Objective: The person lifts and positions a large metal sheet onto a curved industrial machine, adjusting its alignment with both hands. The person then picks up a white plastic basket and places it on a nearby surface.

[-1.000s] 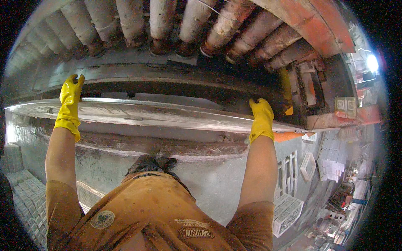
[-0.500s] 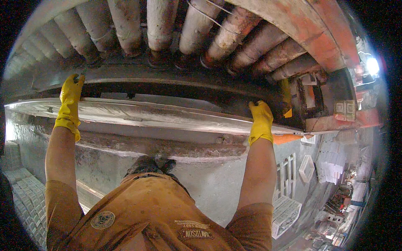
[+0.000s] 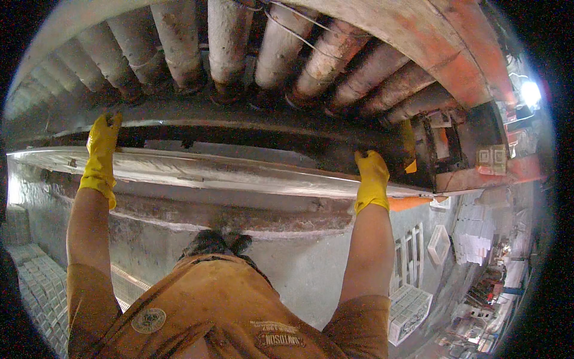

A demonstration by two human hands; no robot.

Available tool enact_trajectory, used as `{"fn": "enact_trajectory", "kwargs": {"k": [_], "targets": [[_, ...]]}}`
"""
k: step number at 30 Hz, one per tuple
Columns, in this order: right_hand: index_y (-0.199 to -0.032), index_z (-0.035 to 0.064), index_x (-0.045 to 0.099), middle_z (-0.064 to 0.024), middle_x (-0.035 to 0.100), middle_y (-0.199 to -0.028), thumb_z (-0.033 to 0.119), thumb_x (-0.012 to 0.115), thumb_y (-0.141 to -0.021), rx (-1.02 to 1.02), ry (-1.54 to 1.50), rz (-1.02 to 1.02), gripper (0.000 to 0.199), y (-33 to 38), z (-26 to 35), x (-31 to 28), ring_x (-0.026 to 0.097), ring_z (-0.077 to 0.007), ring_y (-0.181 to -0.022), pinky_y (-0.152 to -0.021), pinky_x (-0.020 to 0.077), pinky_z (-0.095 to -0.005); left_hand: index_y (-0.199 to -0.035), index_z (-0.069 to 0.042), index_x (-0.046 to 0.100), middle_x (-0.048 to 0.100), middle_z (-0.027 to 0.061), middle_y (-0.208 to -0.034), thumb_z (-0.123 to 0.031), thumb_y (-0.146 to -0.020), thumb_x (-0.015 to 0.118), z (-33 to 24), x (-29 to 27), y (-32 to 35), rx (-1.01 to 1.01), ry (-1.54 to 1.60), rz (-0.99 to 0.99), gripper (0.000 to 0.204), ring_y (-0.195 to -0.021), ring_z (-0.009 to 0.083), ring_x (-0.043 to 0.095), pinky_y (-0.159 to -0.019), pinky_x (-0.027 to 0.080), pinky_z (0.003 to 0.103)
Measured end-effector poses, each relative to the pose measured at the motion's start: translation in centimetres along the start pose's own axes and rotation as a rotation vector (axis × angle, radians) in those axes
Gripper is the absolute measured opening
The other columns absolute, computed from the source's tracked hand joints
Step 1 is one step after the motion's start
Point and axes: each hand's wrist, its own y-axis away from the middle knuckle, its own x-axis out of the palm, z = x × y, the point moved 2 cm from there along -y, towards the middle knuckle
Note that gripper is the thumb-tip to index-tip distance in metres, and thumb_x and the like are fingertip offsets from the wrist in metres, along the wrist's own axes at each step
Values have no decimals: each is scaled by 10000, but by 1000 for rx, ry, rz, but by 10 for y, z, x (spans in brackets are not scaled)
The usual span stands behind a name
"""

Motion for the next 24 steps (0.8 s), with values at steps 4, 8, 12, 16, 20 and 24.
{"fn": "enact_trajectory", "kwargs": {"k": [4, 8, 12, 16, 20, 24], "targets": [[-1364, 92, 636, -174, 612, -1405, 555, 634, -902, -6, 7, 28, 654, -2, -1, 1, 577, -359, -1302, -1083, 451, -449, -1291, -70, 663, 706, 170, -1229, -556, -939, 607, 1, -1, 1, -72, 54, 32, 603, -1143, 353, 665, -965, 510, 435], [-1397, 113, 614, -154, 607, -1421, 573, 622, -905, 1, 40, 46, 674, -5, -3, 3, 578, -349, -1305, -1082, 453, -458, -1291, -70, 662, 711, 173, -1213, -552, -938, 610, -2, -1, 2, -46, -8, 11, 599, -1135, 361, 667, -965, 510, 436], [-1389, 119, 622, -157, 610, -1416, 574, 630, -903, 36, 15, 80, 666, 0, 0, -2, 581, -352, -1303, -1077, 454, -455, -1291, -64, 660, 716, 179, -1199, -549, -935, 613, -1, -1, 4, -34, 28, 6, 603, -1123, 373, 670, -965, 511, 435], [-1370, 117, 634, -154, 627, -1395, 568, 631, -903, 26, 6, 59, 649, -1, -3, 0, 590, -362, -1289, -1071, 457, -453, -1296, -62, 657, 710, 185, -1212, -541, -934, 611, 5, 7, 0, -29, 26, 0, 602, -1130, 373, 665, -974, 505, 435], [-1344, 103, 649, -154, 643, -1372, 551, 626, -907, 46, -19, 65, 626, 8, 6, -8, 602, -367, -1271, -1056, 464, -454, -1298, -62, 657, 701, 187, -1230, -529, -932, 613, 11, 11, -4, -67, 49, 25, 595, -1144, 369, 658, -987, 501, 430], [-1328, 60, 649, -199, 635, -1367, 503, 668, -914, 53, -137, 90, 607, 10, 7, -8, 606, -377, -1259, -1062, 456, -452, -1320, -48, 645, 707, 176, -1243, -548, -923, 621, 8, 8, -3, -23, 8, 15, 639, -1150, 349, 669, -986, 508, 413]]}}
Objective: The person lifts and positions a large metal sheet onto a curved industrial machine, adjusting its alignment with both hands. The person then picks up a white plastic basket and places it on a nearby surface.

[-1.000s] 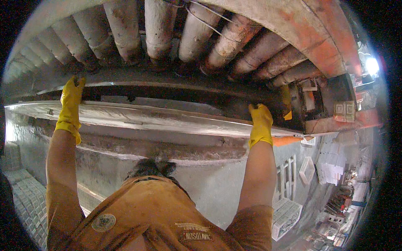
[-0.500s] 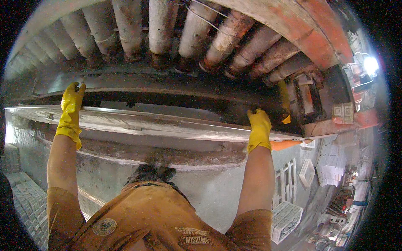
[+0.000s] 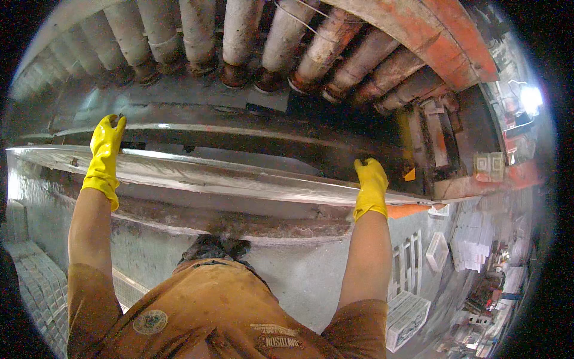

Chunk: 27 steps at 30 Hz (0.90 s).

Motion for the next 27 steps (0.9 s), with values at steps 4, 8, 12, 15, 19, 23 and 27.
{"fn": "enact_trajectory", "kwargs": {"k": [4, 8, 12, 15, 19, 23, 27], "targets": [[-1314, 91, 666, -175, 660, -1336, 526, 641, -911, -28, 113, -27, 594, 3, 1, -4, 622, -366, -1241, -1030, 476, -458, -1309, -76, 655, 694, 162, -1268, -499, -932, 633, -5, -4, 4, -22, -11, 4, 568, -1170, 352, 652, -998, 500, 419], [-1307, 108, 673, -159, 678, -1312, 542, 622, -915, -38, 165, -36, 587, -4, -3, 0, 638, -359, -1220, -1009, 488, -462, -1317, -81, 651, 692, 163, -1274, -495, -933, 636, -7, -5, 4, -36, -15, 5, 565, -1183, 348, 649, -1006, 500, 414], [-1302, 102, 673, -161, 679, -1310, 545, 620, -918, -11, 89, -14, 589, -12, -10, 6, 640, -360, -1216, -1008, 488, -461, -1321, -75, 648, 692, 164, -1275, -493, -935, 639, -11, -7, 5, -54, -3, 23, 569, -1186, 347, 648, -1010, 500, 410], [-1293, 80, 673, -177, 678, -1305, 522, 640, -923, 24, -6, 4, 577, -20, -18, 13, 644, -362, -1206, -1014, 486, -455, -1325, -73, 645, 692, 166, -1275, -491, -934, 641, -11, -6, 5, -36, -15, 21, 572, -1181, 346, 651, -1006, 503, 412], [-1285, 36, 668, -202, 680, -1292, 455, 689, -933, -2, 33, -6, 548, -8, -3, 3, 653, -360, -1188, -1023, 485, -437, -1329, -73, 644, 694, 168, -1270, -489, -930, 646, -7, -6, 4, -34, -20, 23, 576, -1170, 347, 657, -999, 507, 418], [-1290, 32, 665, -200, 679, -1296, 440, 703, -932, 55, -59, 16, 544, 18, 16, -11, 654, -357, -1185, -1017, 490, -431, -1331, -75, 645, 697, 166, -1262, -491, -925, 651, -4, -5, 4, -41, -15, 18, 582, -1161, 349, 661, -993, 509, 419], [-1303, 50, 659, -193, 678, -1299, 472, 689, -926, 42, -23, -15, 566, -3, -6, 2, 650, -355, -1196, -1025, 485, -432, -1336, -77, 643, 700, 164, -1258, -498, -914, 660, -8, -5, 3, -59, 6, 41, 596, -1155, 347, 665, -985, 511, 415]]}}
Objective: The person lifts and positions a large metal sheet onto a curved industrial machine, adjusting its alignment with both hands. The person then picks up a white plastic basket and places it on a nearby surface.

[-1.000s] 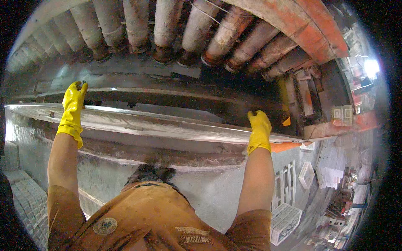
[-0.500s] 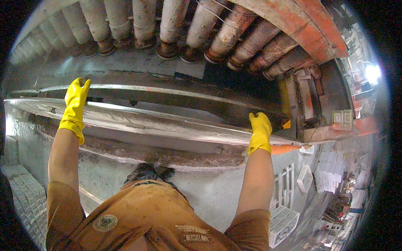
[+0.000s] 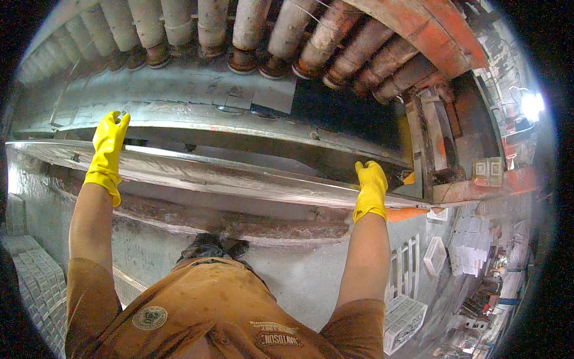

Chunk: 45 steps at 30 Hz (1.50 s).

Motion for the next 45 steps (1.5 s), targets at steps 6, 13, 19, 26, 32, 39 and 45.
{"fn": "enact_trajectory", "kwargs": {"k": [6, 13, 19, 26, 32, 39, 45], "targets": [[-1322, 82, 650, -181, 675, -1310, 526, 650, -919, -16, 45, 23, 600, -6, -1, 3, 633, -354, -1229, -1046, 468, -441, -1334, -73, 644, 699, 171, -1256, -499, -913, 657, 1, -2, 1, -1, -19, -4, 599, -1154, 348, 665, -984, 509, 419], [-1312, 96, 660, -177, 670, -1319, 542, 641, -915, -34, 122, 24, 598, -9, 1, 1, 620, -365, -1244, -1042, 466, -459, -1329, -66, 645, 699, 177, -1254, -497, -915, 651, 2, -1, 1, 3, 0, 3, 598, -1150, 351, 667, -988, 507, 418], [-1312, 97, 660, -177, 667, -1325, 542, 637, -916, -28, 69, 31, 596, -17, -10, 7, 621, -361, -1244, -1038, 468, -471, -1324, -68, 651, 705, 180, -1237, -500, -914, 652, -1, -1, 0, -11, -10, 6, 595, -1152, 347, 667, -990, 506, 419], [-1334, 107, 651, -175, 659, -1339, 548, 630, -918, -32, 124, 25, 606, -13, -5, 2, 614, -356, -1259, -1042, 468, -464, -1322, -66, 652, 704, 183, -1238, -502, -916, 651, -2, -2, 1, -3, -17, 7, 596, -1157, 345, 665, -994, 504, 419], [-1330, 117, 657, -168, 662, -1338, 562, 628, -916, -43, 113, 8, 608, -12, -4, 3, 615, -356, -1257, -1041, 469, -461, -1296, -64, 666, 726, 184, -1177, -523, -907, 647, 3, 1, 2, 24, -11, -54, 601, -1111, 348, 684, -948, 522, 418], [-1307, 111, 671, -172, 670, -1323, 559, 634, -910, -46, 96, 2, 599, -18, -10, 6, 624, -357, -1243, -1032, 474, -457, -1344, -64, 638, 693, 177, -1267, -501, -918, 649, -4, -5, 3, -24, -10, 25, 610, -1173, 344, 657, -1012, 495, 412], [-1258, 80, 687, -178, 694, -1258, 519, 659, -914, -56, 34, -24, 558, -24, -16, 12, 653, -354, -1171, -984, 495, -454, -1347, -68, 637, 693, 179, -1270, -499, -927, 640, -7, -7, 6, -22, -7, 21, 603, -1175, 338, 658, -1011, 496, 408]]}}
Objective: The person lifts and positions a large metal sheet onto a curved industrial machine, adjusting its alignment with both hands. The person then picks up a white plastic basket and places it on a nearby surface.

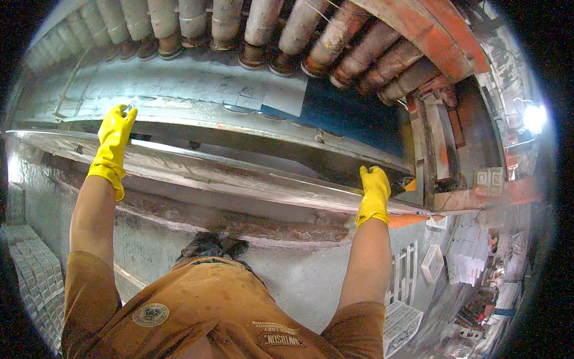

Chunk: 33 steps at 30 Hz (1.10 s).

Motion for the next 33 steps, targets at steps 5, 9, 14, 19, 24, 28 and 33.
{"fn": "enact_trajectory", "kwargs": {"k": [5, 9, 14, 19, 24, 28, 33], "targets": [[-1175, 35, 716, -197, 732, -1150, 444, 706, -923, -39, 28, -65, 480, 11, 12, -6, 694, -355, -1066, -920, 522, -439, -1345, -71, 639, 695, 176, -1266, -504, -922, 649, 3, 1, -1, 4, -11, -19, 606, -1171, 343, 657, -1009, 497, 411], [-1175, 36, 715, -205, 724, -1169, 440, 710, -922, -32, 8, -58, 477, 11, 12, -7, 692, -360, -1076, -933, 517, -438, -1340, -72, 642, 697, 173, -1264, -503, -917, 655, 4, 3, -3, 11, 2, -30, 605, -1174, 349, 652, -1012, 495, 415], [-1161, 27, 711, -185, 731, -1126, 433, 710, -932, -22, -36, -55, 466, 5, 5, -2, 701, -325, -1015, -864, 551, -428, -1336, -60, 641, 698, 176, -1260, -499, -916, 657, 4, 4, -3, 20, 4, -47, 607, -1184, 351, 647, -1015, 494, 418], [-1213, 59, 697, -173, 716, -1185, 495, 675, -924, 35, -106, 18, 523, -2, 1, 4, 694, -332, -1059, -879, 543, -428, -1333, -54, 640, 696, 177, -1263, -495, -919, 655, 3, 3, -2, 3, 6, -38, 605, -1189, 350, 645, -1017, 493, 416], [-1210, 56, 699, -172, 718, -1181, 491, 671, -926, -1, -54, -9, 521, -1, 1, 1, 694, -330, -1058, -870, 545, -425, -1333, -58, 641, 694, 177, -1267, -497, -922, 654, 1, 2, -2, 8, 0, -38, 602, -1194, 346, 643, -1020, 492, 413], [-1156, 29, 708, -168, 731, -1090, 423, 696, -946, -42, -37, -65, 447, 1, 2, 2, 706, -304, -964, -780, 582, -411, -1332, -62, 643, 687, 178, -1280, -498, -928, 651, 1, 2, -2, 9, -10, -40, 595, -1199, 346, 640, -1022, 490, 410], [-1182, 44, 710, -187, 725, -1155, 470, 673, -940, -49, 6, -62, 492, 13, 12, -8, 692, -347, -1053, -901, 534, -440, -1338, -63, 638, 681, 173, -1297, -496, -932, 649, 1, 1, -1, 0, -3, -36, 594, -1207, 346, 635, -1029, 486, 411]]}}
